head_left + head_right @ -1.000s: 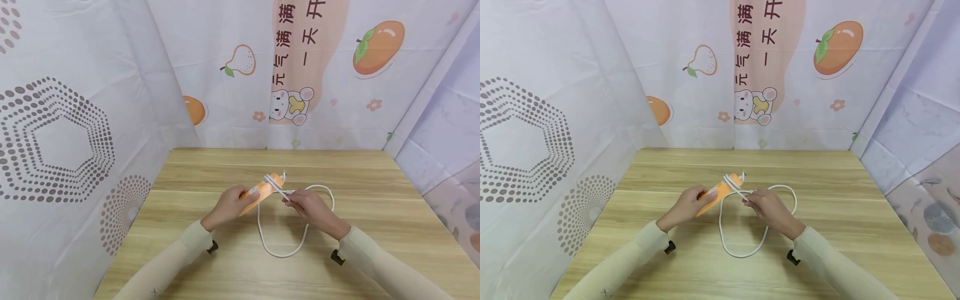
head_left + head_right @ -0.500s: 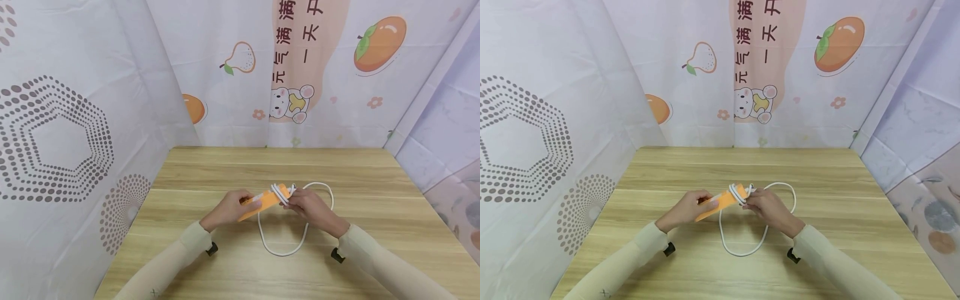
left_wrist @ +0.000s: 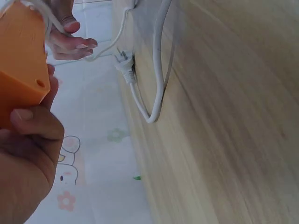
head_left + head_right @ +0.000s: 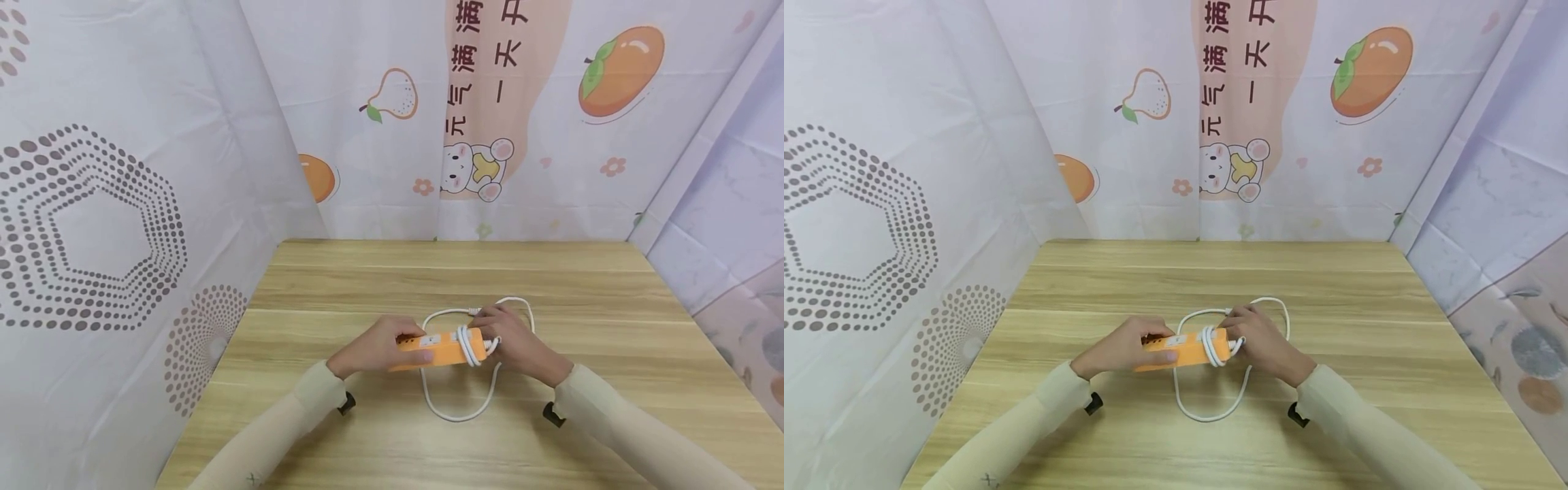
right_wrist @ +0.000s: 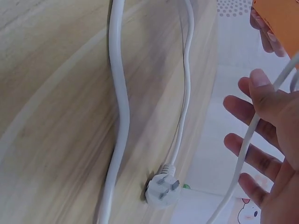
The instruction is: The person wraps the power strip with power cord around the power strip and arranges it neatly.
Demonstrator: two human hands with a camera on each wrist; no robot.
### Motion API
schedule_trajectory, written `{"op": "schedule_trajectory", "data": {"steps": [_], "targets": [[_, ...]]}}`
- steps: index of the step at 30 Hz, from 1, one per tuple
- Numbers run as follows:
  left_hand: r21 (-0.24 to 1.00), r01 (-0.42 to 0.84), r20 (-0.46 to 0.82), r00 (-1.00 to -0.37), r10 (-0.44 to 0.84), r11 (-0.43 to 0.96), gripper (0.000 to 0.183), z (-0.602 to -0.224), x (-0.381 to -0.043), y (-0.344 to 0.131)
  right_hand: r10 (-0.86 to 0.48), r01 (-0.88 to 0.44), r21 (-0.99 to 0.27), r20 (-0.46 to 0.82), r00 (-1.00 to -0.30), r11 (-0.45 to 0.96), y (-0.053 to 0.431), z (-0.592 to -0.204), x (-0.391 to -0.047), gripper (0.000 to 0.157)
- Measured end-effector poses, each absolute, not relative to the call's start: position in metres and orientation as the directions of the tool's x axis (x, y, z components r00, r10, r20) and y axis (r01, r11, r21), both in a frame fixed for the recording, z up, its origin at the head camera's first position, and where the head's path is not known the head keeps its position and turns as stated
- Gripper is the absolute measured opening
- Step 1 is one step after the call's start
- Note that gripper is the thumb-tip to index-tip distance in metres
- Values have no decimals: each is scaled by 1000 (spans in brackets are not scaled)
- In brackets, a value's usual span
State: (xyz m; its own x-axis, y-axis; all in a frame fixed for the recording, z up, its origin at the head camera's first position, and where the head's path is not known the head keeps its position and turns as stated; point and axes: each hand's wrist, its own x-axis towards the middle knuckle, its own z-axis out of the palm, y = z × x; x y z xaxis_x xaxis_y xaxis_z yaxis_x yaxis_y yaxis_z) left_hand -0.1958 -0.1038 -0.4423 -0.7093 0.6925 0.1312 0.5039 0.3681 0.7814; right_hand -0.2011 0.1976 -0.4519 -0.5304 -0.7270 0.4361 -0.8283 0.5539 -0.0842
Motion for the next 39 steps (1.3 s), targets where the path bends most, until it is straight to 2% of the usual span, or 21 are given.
{"op": "schedule_trajectory", "data": {"steps": [4, 10, 14, 19, 23, 27, 33, 39], "targets": [[754, 549, 137, -669, 730, 362, 28, -440, -195, -103, -745, -825, -94, 381, -547, 558, 196, -448, -201, 43], [733, 569, 133, -658, 742, 373, 31, -437, -194, -104, -741, -819, -117, 369, -561, 562, 190, -444, -205, 34], [682, 629, 161, -626, 763, 373, 32, -436, -194, -104, -748, -830, -90, 388, -539, 551, 187, -444, -208, 35], [546, 736, 199, -579, 791, 401, 34, -436, -193, -104, -775, -845, -20, 386, -500, 535, 185, -447, -209, 33], [416, 785, 203, -572, 795, 459, 39, -437, -191, -101, -787, -839, 28, 366, -497, 543, 183, -447, -210, 22], [281, 798, 193, -590, 784, 532, 47, -439, -187, -97, -790, -827, 75, 354, -500, 557, 179, -445, -209, 13], [120, 789, 188, -614, 766, 603, 53, -440, -182, -92, -778, -803, 104, 349, -523, 587, 173, -442, -207, 11], [-10, 798, 229, -585, 778, 603, 52, -441, -177, -89, -755, -782, 91, 348, -555, 617, 167, -438, -205, 11]]}}
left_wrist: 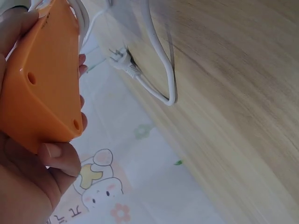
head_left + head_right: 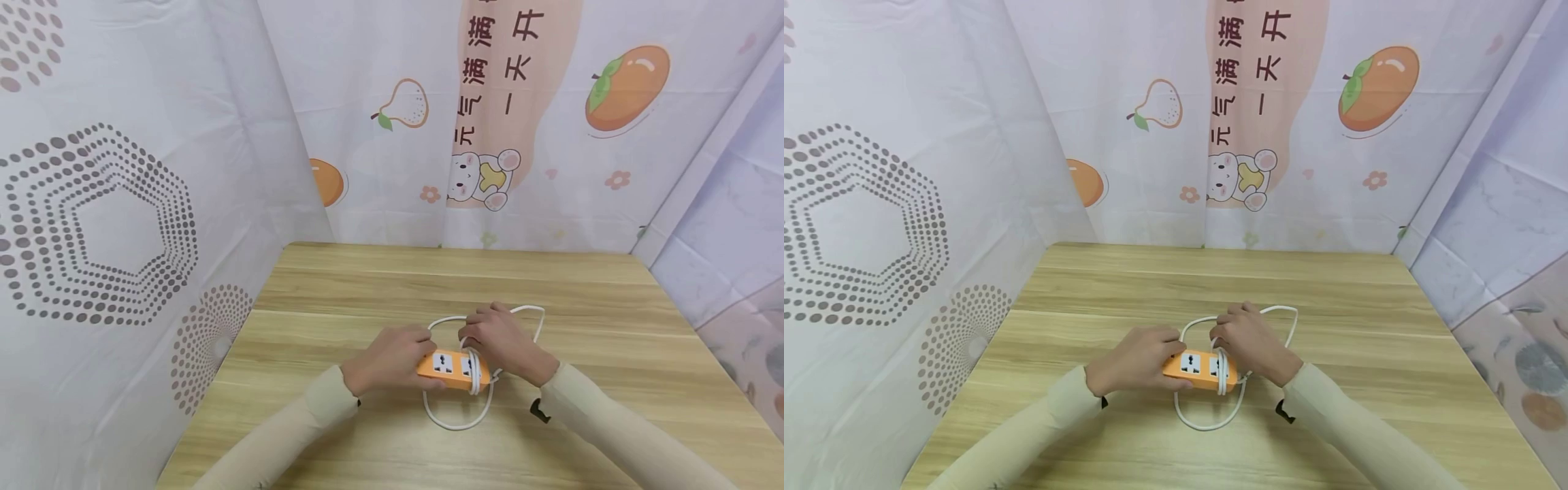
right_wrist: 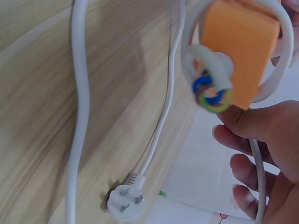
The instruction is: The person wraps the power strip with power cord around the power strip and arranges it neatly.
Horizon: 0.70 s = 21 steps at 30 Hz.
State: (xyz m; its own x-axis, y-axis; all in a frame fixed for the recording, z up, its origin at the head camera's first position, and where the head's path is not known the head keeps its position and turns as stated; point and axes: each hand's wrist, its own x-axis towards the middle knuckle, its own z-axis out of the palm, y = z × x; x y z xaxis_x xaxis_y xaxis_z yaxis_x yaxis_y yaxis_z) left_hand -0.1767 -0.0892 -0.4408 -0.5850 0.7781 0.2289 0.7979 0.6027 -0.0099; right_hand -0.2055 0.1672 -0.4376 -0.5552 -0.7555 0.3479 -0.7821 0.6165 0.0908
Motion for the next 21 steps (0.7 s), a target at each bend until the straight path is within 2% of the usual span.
{"op": "schedule_trajectory", "data": {"steps": [4, 7, 15, 21], "targets": [[-70, 810, 260, -549, 794, 583, 53, -441, -175, -87, -754, -785, 66, 339, -563, 616, 165, -435, -204, 12], [-72, 807, 270, -549, 791, 586, 52, -441, -174, -86, -755, -785, 67, 334, -565, 616, 163, -432, -202, 12], [-25, 703, 315, -669, 673, 711, 52, -446, -174, -83, -711, -754, 94, 427, -559, 650, 154, -423, -197, 11], [-21, 628, 349, -725, 594, 778, 57, -450, -175, -83, -687, -754, 77, 480, -545, 653, 150, -420, -196, 11]]}}
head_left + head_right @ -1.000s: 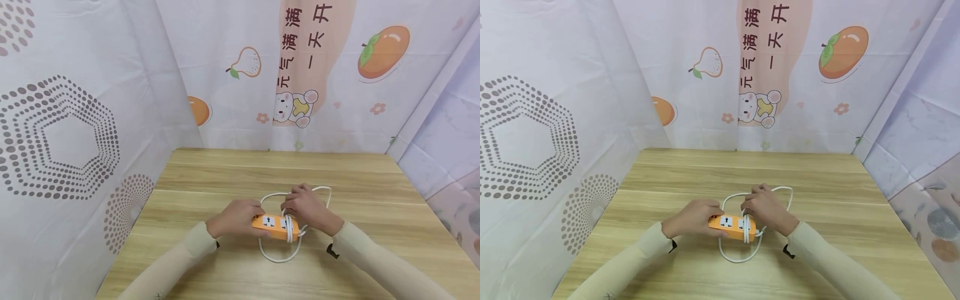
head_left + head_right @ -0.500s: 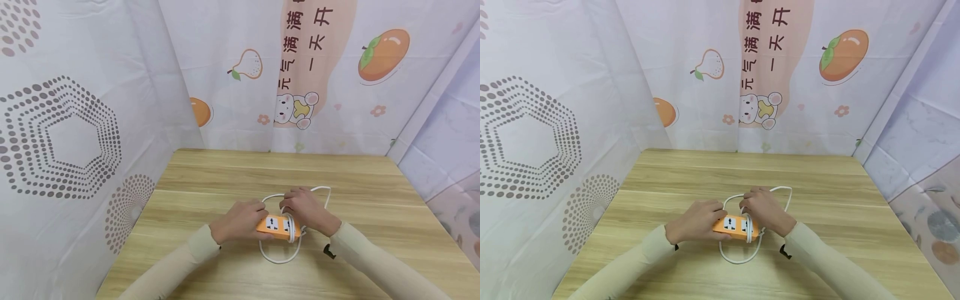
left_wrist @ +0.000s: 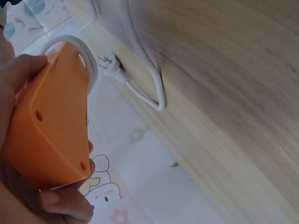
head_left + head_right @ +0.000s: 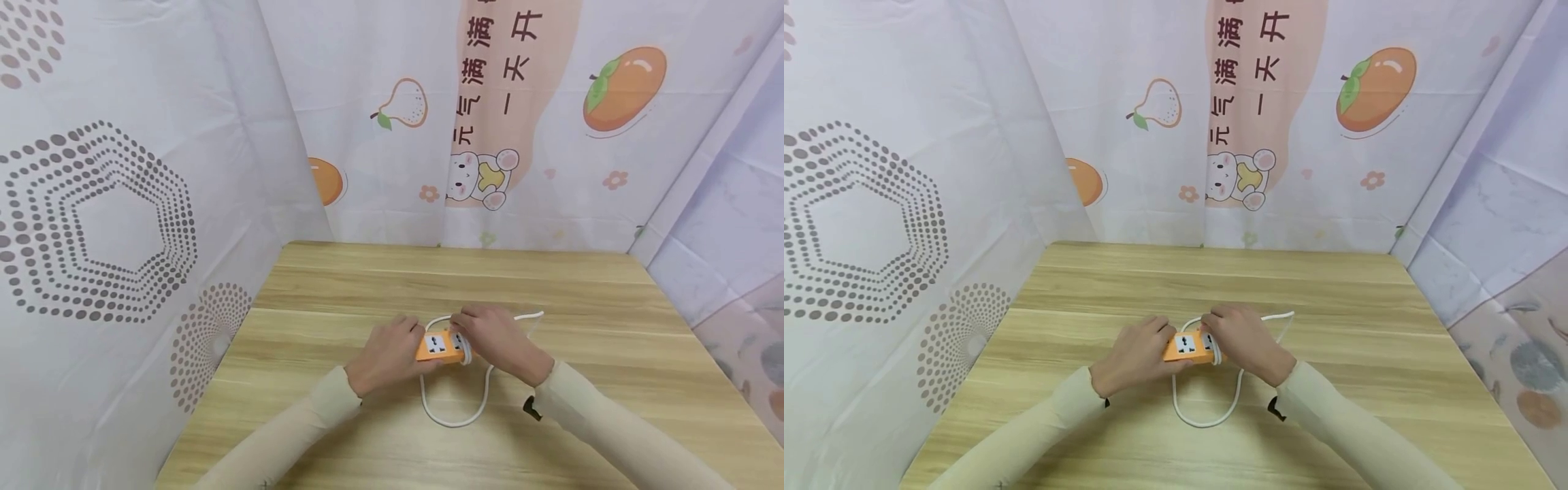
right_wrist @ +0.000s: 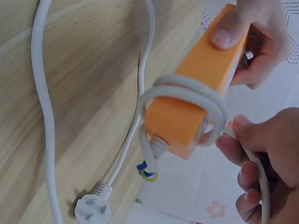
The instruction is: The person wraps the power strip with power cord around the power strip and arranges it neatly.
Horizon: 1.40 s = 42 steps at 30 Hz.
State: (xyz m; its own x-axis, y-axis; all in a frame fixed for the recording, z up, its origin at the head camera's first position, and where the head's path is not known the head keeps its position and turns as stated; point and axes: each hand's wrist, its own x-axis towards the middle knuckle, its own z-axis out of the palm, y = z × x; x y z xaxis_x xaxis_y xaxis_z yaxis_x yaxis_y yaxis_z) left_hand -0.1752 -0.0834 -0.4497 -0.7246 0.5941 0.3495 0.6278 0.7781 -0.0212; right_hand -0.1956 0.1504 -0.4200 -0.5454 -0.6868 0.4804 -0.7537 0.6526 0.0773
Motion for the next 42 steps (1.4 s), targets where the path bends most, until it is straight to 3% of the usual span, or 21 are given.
{"op": "schedule_trajectory", "data": {"steps": [7, 13, 32, 42], "targets": [[18, 510, 409, -788, 459, 860, 64, -459, -180, -87, -639, -741, -21, 489, -594, 672, 148, -419, -195, 17], [82, 457, 455, -808, 374, 886, 64, -467, -185, -94, -600, -738, -126, 501, -625, 663, 151, -419, -193, 11], [356, 359, 358, -905, 229, 863, 58, -459, -193, -104, -575, -745, -155, 541, -614, 649, 170, -434, -190, 4], [526, 327, 254, -942, 222, 786, 57, -457, -196, -104, -581, -759, -186, 539, -609, 623, 174, -443, -186, 11]]}}
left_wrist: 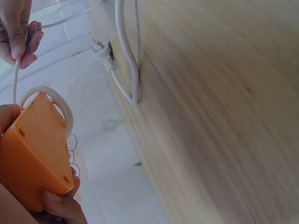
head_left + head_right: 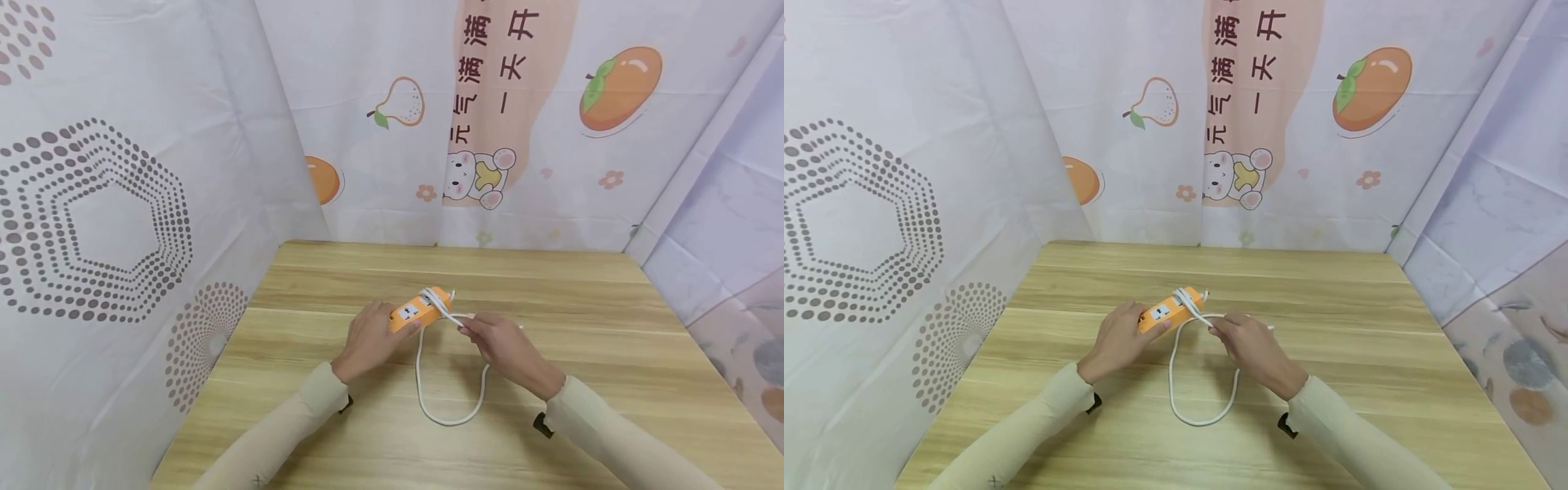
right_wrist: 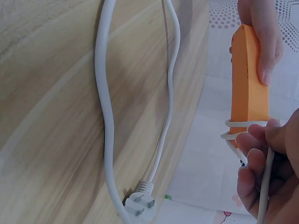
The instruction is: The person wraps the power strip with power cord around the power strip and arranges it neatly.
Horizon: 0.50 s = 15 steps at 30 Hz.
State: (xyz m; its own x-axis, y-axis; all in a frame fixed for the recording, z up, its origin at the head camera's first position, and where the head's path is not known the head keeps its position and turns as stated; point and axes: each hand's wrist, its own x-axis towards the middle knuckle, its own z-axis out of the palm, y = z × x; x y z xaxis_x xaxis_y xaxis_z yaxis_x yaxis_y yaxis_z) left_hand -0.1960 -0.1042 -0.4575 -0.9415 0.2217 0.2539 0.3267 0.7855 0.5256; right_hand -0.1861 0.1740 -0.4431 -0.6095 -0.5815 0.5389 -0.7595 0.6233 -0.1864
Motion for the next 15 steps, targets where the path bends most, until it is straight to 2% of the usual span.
{"op": "schedule_trajectory", "data": {"steps": [15], "targets": [[660, 333, 229, -943, 242, 674, 66, -451, -191, -104, -583, -779, -233, 549, -600, 583, 173, -451, -184, 14]]}}
